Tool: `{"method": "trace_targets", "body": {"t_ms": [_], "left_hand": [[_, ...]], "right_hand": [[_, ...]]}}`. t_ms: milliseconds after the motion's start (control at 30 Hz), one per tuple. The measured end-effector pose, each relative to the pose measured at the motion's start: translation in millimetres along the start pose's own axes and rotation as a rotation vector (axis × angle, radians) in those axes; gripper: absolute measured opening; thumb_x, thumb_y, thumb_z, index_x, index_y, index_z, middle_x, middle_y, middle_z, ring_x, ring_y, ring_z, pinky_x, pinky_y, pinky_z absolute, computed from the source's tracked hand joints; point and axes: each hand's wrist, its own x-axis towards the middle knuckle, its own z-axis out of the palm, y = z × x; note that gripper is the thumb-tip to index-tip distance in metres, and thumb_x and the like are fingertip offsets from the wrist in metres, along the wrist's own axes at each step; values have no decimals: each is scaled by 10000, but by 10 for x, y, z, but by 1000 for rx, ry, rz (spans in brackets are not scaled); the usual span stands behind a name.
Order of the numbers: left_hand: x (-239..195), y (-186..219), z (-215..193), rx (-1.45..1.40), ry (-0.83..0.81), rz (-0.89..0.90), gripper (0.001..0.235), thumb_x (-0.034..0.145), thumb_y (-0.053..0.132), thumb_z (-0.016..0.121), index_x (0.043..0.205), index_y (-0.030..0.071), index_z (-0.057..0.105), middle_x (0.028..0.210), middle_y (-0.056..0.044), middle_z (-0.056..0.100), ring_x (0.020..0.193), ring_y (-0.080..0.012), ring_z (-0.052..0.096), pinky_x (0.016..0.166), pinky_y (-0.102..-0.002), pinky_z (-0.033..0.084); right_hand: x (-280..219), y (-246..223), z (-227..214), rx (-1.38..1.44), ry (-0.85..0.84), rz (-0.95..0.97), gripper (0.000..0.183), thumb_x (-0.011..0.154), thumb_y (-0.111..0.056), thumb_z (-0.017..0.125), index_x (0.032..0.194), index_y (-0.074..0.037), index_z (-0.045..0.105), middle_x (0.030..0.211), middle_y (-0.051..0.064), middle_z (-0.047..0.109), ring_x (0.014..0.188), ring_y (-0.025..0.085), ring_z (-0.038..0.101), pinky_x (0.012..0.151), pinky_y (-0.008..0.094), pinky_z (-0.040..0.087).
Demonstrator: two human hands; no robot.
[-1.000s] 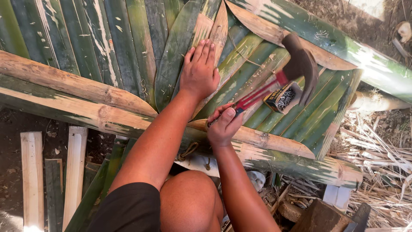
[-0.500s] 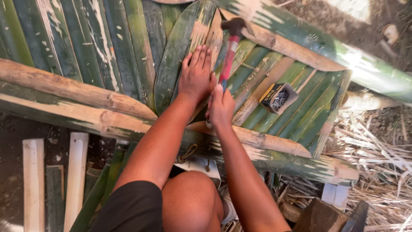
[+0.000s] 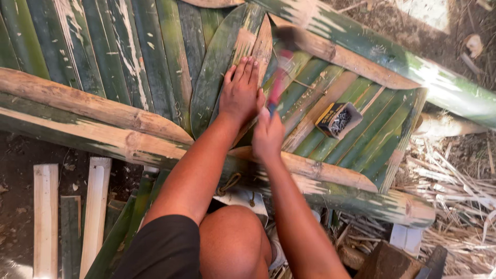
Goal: The person is assembling a bamboo structure by hammering nails into bamboo strips and sawing a wooden plank to size. They use a hammer to secure the strips and a hand saw to cut the wood, working on the ground.
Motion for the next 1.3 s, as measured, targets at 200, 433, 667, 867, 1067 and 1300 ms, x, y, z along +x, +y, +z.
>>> {"method": "trace_targets", "body": {"t_ms": [200, 433, 667, 867, 1067, 1300], "left_hand": [[101, -15, 11, -55, -21, -16, 696, 871, 262, 638, 1474, -49, 484, 1561, -203, 472, 1495, -316, 379, 1217, -505, 263], [81, 71, -241, -110, -84, 6, 729, 878, 261, 672, 1493, -65, 456, 1570, -218, 430, 1500, -340, 327, 1204, -514, 214], [-1314, 684, -937, -585, -232, -72, 167, 866, 188, 679, 954, 47, 695, 859, -186, 704, 803, -376, 691, 713, -478, 549], [-2960, 1240, -608, -175, -1207, 112, 243, 858, 264, 709, 1000, 85, 790, 1020, -203, 739, 944, -395, 711, 795, -530, 573], [-3394, 1014, 394, 146, -968, 165, 286, 862, 172, 623, 1091, 87, 772, 1196, -140, 722, 1075, -317, 706, 813, -495, 602], [-3389, 732, 168, -76, -1044, 0, 248, 892, 97, 583, 1086, 46, 729, 1101, -218, 729, 1000, -368, 726, 874, -477, 575]], "right_hand": [[300, 145, -57, -151, -19, -96, 414, 1107, -387, 493, 957, -16, 597, 665, 71, 545, 581, 165, 529, 526, 370, 432], [-234, -24, -645, -270, -130, 39, 442, 1067, -438, 506, 823, -74, 558, 586, 18, 543, 518, 103, 539, 485, 304, 437], [-2177, 287, -1864, -131, -272, 487, 390, 1007, -415, 555, 830, -68, 559, 555, 11, 497, 446, 132, 469, 419, 321, 390], [-2653, 359, -2058, -339, -212, 501, 391, 1002, -420, 581, 837, -65, 583, 549, 33, 503, 458, 152, 472, 443, 342, 395], [-2721, 416, -2450, -488, -227, 409, 392, 996, -424, 608, 844, -62, 606, 543, 54, 509, 469, 173, 475, 466, 362, 400], [-2448, 549, -2486, -593, -340, 259, 394, 989, -429, 638, 852, -59, 634, 536, 79, 516, 483, 197, 479, 493, 387, 406]]}}
